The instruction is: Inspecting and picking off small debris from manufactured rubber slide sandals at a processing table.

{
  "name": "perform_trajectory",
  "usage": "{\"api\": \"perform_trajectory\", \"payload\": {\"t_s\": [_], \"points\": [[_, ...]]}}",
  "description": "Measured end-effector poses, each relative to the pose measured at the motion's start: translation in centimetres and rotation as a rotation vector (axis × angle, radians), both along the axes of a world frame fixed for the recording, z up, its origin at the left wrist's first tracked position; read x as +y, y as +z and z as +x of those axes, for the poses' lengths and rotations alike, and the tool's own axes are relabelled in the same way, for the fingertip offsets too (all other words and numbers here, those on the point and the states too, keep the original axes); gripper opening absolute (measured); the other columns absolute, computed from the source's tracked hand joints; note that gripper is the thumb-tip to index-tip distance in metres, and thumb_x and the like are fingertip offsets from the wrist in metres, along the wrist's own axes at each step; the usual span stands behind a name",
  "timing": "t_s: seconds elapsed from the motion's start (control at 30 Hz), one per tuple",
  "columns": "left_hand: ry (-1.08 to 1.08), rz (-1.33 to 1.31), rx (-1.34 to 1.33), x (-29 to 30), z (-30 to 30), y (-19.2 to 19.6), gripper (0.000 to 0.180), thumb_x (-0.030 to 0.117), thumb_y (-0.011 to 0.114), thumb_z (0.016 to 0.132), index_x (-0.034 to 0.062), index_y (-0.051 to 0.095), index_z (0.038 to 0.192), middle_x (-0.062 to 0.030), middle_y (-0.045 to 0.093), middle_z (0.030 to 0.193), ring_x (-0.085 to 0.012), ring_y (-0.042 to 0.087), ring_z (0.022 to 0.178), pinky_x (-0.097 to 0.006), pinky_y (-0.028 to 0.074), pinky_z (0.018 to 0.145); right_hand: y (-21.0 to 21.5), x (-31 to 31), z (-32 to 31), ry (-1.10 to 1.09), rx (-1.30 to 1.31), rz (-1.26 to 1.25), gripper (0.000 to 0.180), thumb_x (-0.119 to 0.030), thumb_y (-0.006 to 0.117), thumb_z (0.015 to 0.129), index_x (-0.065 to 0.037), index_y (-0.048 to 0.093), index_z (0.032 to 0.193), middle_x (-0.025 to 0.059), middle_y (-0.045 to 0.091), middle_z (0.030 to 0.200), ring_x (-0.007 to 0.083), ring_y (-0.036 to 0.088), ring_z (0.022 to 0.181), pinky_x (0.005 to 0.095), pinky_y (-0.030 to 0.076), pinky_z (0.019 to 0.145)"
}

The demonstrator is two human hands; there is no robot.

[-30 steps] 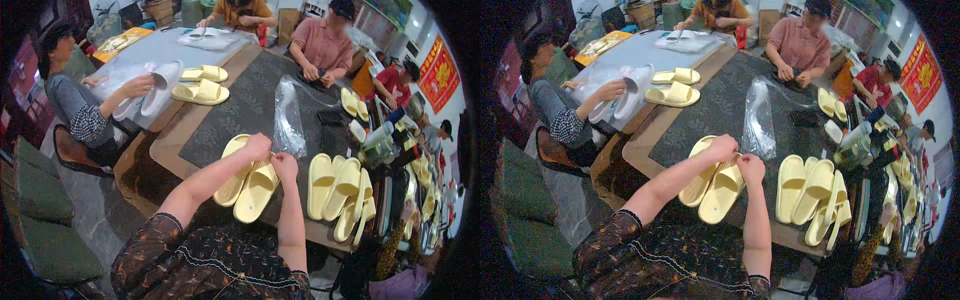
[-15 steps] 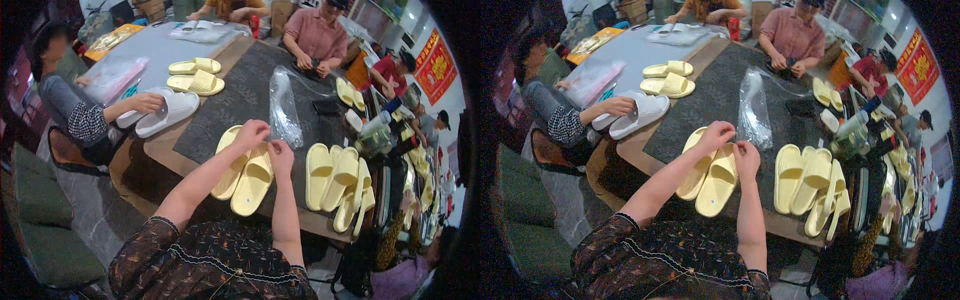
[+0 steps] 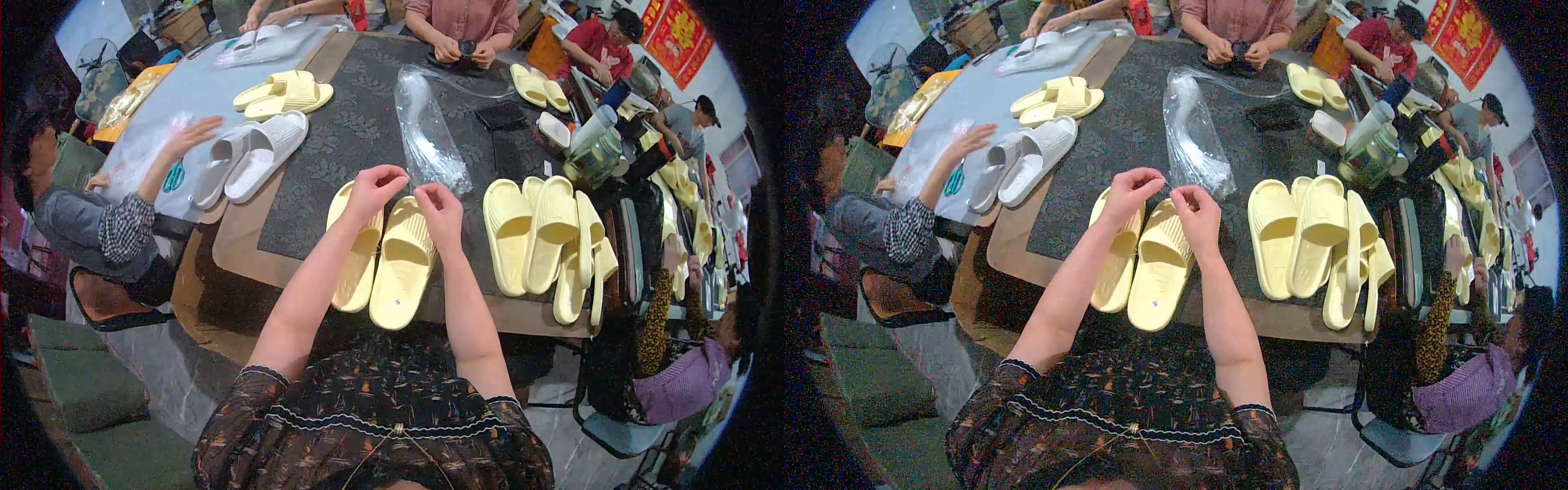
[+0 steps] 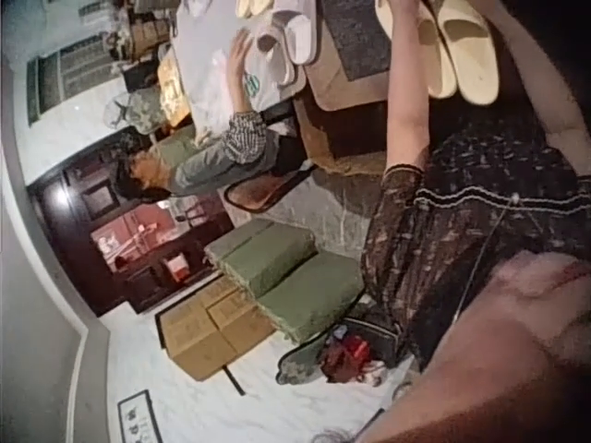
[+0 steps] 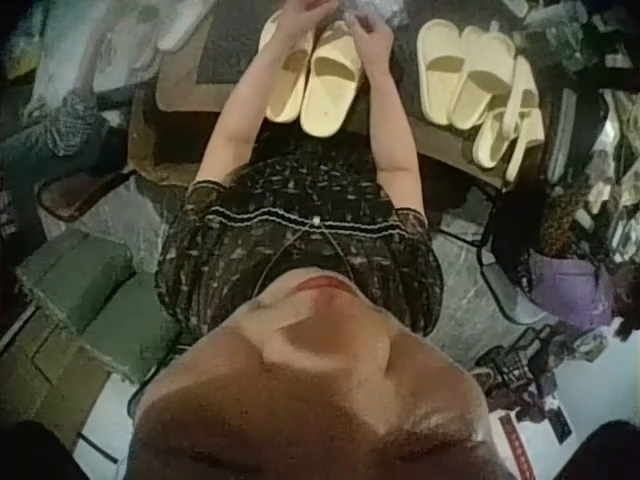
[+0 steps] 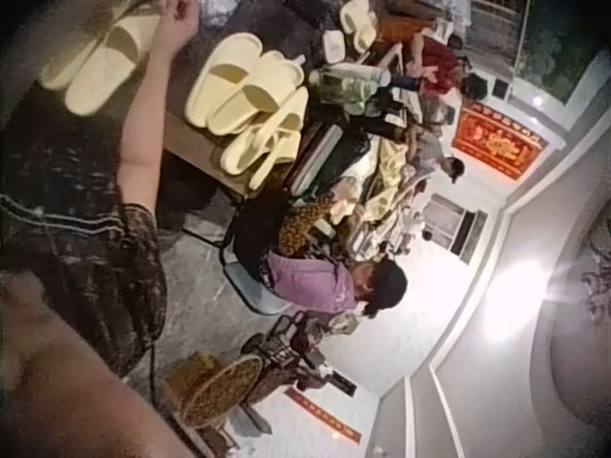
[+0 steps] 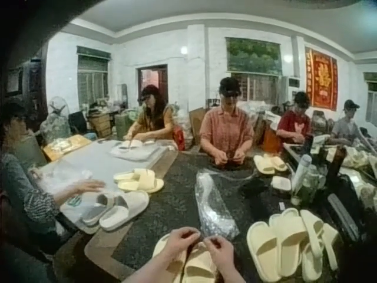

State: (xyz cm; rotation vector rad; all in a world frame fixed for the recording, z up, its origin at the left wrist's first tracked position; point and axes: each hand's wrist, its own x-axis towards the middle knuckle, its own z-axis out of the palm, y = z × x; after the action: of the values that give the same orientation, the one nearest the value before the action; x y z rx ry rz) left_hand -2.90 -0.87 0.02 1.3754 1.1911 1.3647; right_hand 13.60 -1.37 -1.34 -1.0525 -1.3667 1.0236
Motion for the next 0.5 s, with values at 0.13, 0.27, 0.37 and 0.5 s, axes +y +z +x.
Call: {"api": "perform_trajectory", "payload": {"t_s": [0.13, 0.27, 0.37, 0.5], "points": [[0.014, 0.015, 0.001, -0.1, 0.1, 0.3, 0.017, 0.012, 0.069, 0.082, 0.0002, 0.069, 0.094, -0.0023, 0.068, 0.082, -0.0072, 0.060, 0.076, -0.023, 0.049, 0.071, -0.2, 0.3, 0.3, -0.004, 0.037, -0.019, 0.016, -0.016, 0.069, 0.083, -0.001, 0.066, 0.089, -0.0022, 0.062, 0.073, 0.0041, 0.050, 0.064, 0.0215, 0.042, 0.060], [0.007, -0.002, 0.017, 0.0, 0.2, 0.2, 0.017, 0.013, 0.070, 0.082, 0.0001, 0.069, 0.093, -0.0015, 0.067, 0.081, -0.0065, 0.059, 0.075, -0.023, 0.048, 0.069, -0.7, 0.4, 0.3, -0.014, -0.016, 0.014, 0.016, -0.017, 0.070, 0.083, -0.002, 0.066, 0.089, -0.0019, 0.062, 0.073, 0.0045, 0.050, 0.064, 0.0218, 0.042, 0.060], [-0.038, -0.015, 0.034, -0.1, -0.1, 0.3, 0.017, 0.013, 0.070, 0.082, 0.0001, 0.069, 0.092, -0.0009, 0.067, 0.080, -0.0057, 0.058, 0.073, -0.022, 0.047, 0.067, -1.3, 0.4, 0.1, -0.008, -0.128, 0.056, 0.017, -0.017, 0.070, 0.082, -0.002, 0.066, 0.089, -0.0019, 0.062, 0.073, 0.0046, 0.049, 0.063, 0.0215, 0.042, 0.059], [-0.053, -0.029, 0.047, -0.1, -0.1, 0.3, 0.015, 0.013, 0.070, 0.082, 0.0001, 0.069, 0.090, 0.0003, 0.066, 0.079, -0.0052, 0.057, 0.072, -0.021, 0.046, 0.067, -0.6, 0.2, 0.1, -0.020, 0.022, 0.015, 0.015, -0.015, 0.069, 0.082, -0.002, 0.066, 0.088, -0.0005, 0.063, 0.073, 0.0052, 0.050, 0.064, 0.0218, 0.042, 0.060]]}}
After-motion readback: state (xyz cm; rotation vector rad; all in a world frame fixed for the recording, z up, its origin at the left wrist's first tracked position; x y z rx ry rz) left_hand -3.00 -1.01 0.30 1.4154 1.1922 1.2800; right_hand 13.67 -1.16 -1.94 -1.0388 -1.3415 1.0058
